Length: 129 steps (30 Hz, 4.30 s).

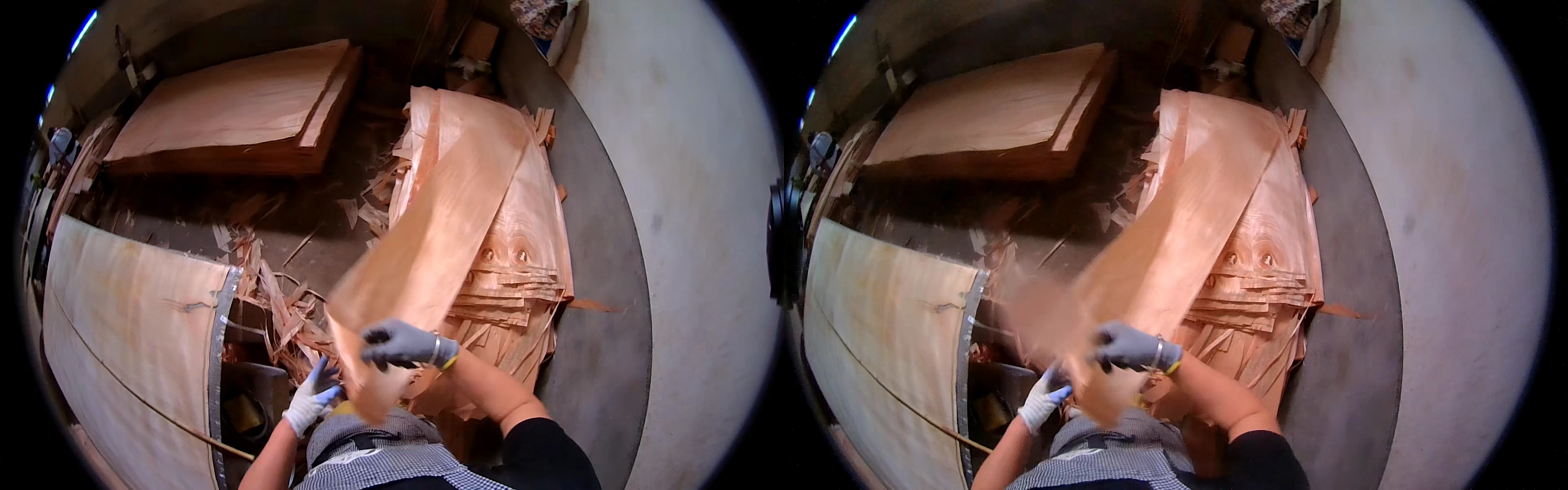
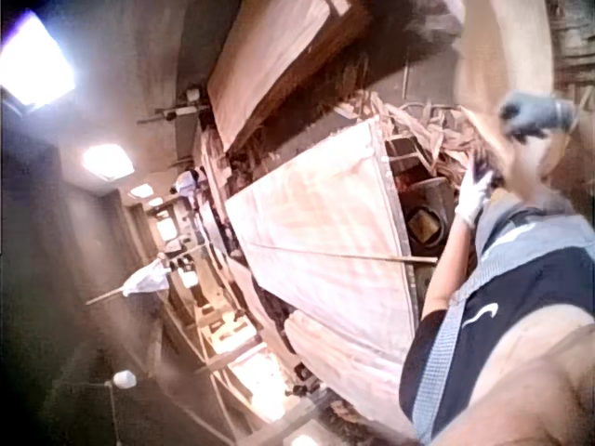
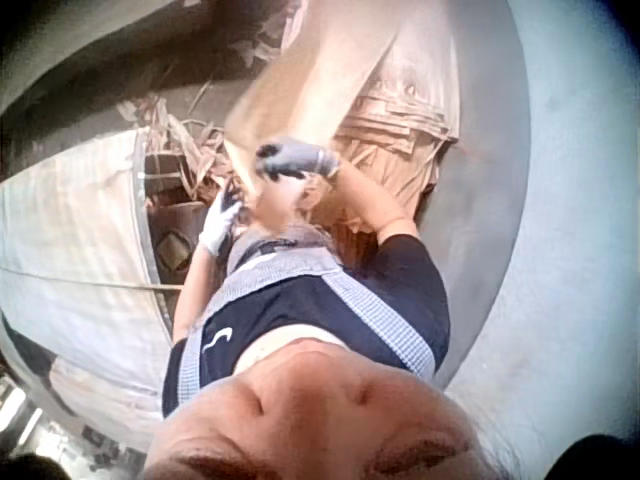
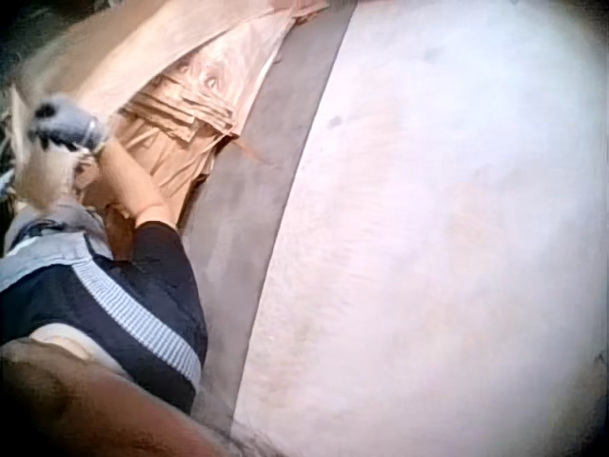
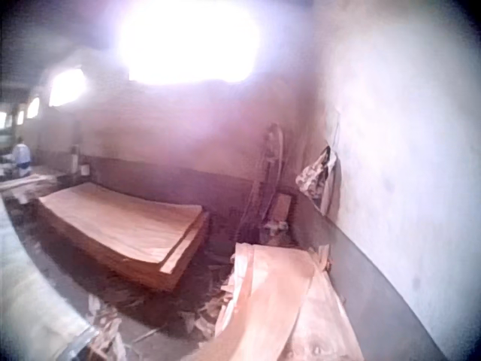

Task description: The person trims the edges of thin wood veneer sheets using a utility knife and applies strips of adhesive tape to join or secure the pieces on a large wooden work platform.

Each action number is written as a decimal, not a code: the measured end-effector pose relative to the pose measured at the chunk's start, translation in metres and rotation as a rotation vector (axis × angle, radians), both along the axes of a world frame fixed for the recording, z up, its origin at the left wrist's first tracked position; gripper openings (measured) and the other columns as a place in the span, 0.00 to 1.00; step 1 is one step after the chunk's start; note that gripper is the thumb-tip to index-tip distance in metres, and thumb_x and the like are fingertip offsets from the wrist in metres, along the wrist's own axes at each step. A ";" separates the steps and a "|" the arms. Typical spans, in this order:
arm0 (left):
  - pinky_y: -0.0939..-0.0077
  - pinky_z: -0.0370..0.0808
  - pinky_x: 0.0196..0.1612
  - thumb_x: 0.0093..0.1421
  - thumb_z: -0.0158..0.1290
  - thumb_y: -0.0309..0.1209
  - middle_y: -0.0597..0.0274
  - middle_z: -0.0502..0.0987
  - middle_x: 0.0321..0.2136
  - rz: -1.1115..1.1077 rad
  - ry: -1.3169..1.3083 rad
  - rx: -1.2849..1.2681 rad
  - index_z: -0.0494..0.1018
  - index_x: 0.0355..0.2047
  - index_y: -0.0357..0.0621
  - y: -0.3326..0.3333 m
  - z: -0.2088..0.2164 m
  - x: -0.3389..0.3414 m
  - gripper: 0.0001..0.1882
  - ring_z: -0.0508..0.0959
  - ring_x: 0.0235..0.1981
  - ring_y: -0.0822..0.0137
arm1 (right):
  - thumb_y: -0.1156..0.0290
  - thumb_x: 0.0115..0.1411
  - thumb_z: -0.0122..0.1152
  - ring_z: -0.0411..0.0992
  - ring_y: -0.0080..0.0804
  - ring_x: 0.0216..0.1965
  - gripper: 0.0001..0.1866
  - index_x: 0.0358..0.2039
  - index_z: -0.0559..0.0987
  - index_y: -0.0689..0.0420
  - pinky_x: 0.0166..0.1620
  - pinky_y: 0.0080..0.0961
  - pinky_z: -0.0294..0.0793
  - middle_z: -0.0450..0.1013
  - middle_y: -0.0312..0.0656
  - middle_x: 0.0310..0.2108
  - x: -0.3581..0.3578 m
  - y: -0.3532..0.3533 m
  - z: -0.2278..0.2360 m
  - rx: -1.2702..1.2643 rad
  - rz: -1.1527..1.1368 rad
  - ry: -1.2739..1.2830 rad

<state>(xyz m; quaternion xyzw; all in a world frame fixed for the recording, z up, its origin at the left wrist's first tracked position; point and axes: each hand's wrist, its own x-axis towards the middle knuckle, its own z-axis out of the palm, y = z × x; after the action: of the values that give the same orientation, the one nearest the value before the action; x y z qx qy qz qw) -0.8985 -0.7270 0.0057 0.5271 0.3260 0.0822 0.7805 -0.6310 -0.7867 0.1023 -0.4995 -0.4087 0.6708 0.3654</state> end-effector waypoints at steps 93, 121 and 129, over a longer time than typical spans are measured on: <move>0.75 0.66 0.48 0.47 0.48 0.15 0.54 0.68 0.45 1.440 0.450 0.329 0.55 0.53 0.36 0.263 -0.080 -0.383 0.30 0.70 0.44 0.64 | 0.60 0.43 0.60 0.70 0.45 0.32 0.17 0.32 0.71 0.56 0.34 0.35 0.68 0.70 0.47 0.28 -0.293 0.327 -0.115 0.391 0.272 -1.181; 0.73 0.64 0.49 0.49 0.52 0.24 0.43 0.62 0.51 1.062 0.940 0.698 0.49 0.58 0.46 0.377 -0.075 -0.306 0.36 0.67 0.49 0.56 | 0.64 0.42 0.61 0.71 0.38 0.24 0.15 0.26 0.76 0.62 0.29 0.29 0.68 0.72 0.48 0.21 -0.198 0.426 -0.151 0.003 0.319 -0.868; 0.73 0.63 0.50 0.48 0.52 0.24 0.42 0.61 0.52 1.097 0.860 0.650 0.48 0.58 0.44 0.373 -0.068 -0.302 0.37 0.66 0.51 0.56 | 0.62 0.40 0.62 0.71 0.46 0.29 0.17 0.26 0.76 0.62 0.34 0.31 0.69 0.72 0.53 0.26 -0.204 0.411 -0.142 0.006 0.253 -0.962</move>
<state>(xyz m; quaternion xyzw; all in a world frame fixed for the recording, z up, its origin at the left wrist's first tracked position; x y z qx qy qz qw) -1.2003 -0.3545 -0.0627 0.4785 0.7749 0.3373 0.2383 -0.8355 -0.3756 -0.0399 -0.6979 -0.5904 0.4019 0.0526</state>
